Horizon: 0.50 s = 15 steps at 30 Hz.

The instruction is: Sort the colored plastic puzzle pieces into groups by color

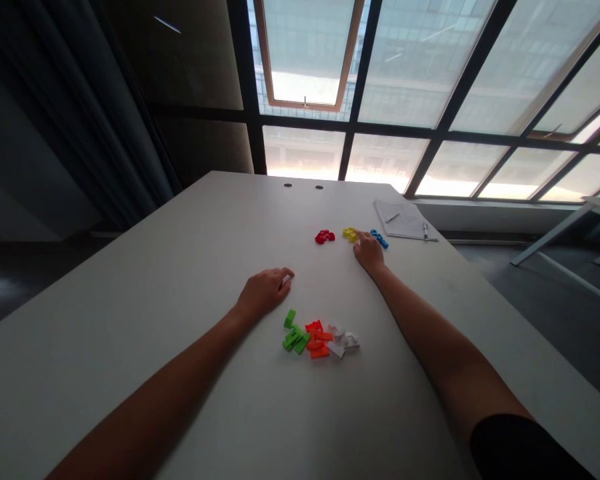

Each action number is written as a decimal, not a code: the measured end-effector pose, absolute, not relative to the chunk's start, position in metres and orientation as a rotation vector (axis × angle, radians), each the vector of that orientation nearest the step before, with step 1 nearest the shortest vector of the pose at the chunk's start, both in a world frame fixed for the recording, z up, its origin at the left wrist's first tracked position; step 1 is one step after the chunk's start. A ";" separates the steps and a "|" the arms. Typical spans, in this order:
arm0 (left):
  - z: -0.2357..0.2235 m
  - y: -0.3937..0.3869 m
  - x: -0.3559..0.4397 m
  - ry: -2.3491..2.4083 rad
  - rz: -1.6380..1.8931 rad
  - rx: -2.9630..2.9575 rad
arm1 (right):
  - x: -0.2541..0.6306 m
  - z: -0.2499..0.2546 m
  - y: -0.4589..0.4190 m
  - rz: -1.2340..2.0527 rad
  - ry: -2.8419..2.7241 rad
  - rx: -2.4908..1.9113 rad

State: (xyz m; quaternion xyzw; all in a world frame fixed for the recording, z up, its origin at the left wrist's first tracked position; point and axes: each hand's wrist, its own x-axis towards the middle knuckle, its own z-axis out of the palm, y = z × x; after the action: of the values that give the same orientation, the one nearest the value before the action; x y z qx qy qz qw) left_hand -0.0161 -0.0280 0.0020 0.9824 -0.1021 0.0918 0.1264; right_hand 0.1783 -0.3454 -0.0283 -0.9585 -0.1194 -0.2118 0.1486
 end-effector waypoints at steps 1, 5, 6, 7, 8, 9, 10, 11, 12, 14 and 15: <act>0.002 -0.028 -0.016 -0.297 0.266 2.858 | 0.177 -0.028 -0.346 -0.617 -0.328 -2.752; 0.003 -0.028 -0.016 -0.284 0.265 2.851 | 0.171 -0.028 -0.344 -0.564 -0.290 -2.801; 0.002 -0.028 -0.016 -0.282 0.266 2.851 | 0.170 -0.027 -0.344 -0.546 -0.306 -2.815; 0.002 -0.028 -0.016 -0.283 0.266 2.850 | 0.169 -0.026 -0.343 -0.533 -0.327 -2.827; 0.002 -0.028 -0.016 -0.285 0.267 2.849 | 0.169 -0.026 -0.342 -0.522 -0.347 -2.837; 0.001 -0.027 -0.016 -0.288 0.267 2.848 | 0.168 -0.025 -0.342 -0.513 -0.363 -2.845; 0.001 -0.027 -0.016 -0.291 0.267 2.846 | 0.167 -0.024 -0.341 -0.505 -0.371 -2.853; 0.001 -0.027 -0.016 -0.294 0.269 2.844 | 0.166 -0.023 -0.341 -0.502 -0.373 -2.858; 0.000 -0.027 -0.016 -0.294 0.271 2.842 | 0.164 -0.023 -0.341 -0.500 -0.372 -2.861; 0.000 -0.026 -0.016 -0.294 0.271 2.837 | 0.159 -0.023 -0.341 -0.490 -0.381 -2.865; 0.000 -0.026 -0.016 -0.295 0.270 2.831 | 0.155 -0.023 -0.341 -0.479 -0.394 -2.869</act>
State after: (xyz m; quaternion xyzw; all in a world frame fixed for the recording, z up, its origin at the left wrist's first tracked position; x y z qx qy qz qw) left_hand -0.0157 -0.0261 -0.0001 0.9803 -0.1023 0.0935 0.1405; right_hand 0.1546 -0.3409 -0.0227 -0.9722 -0.1336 -0.1623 0.1031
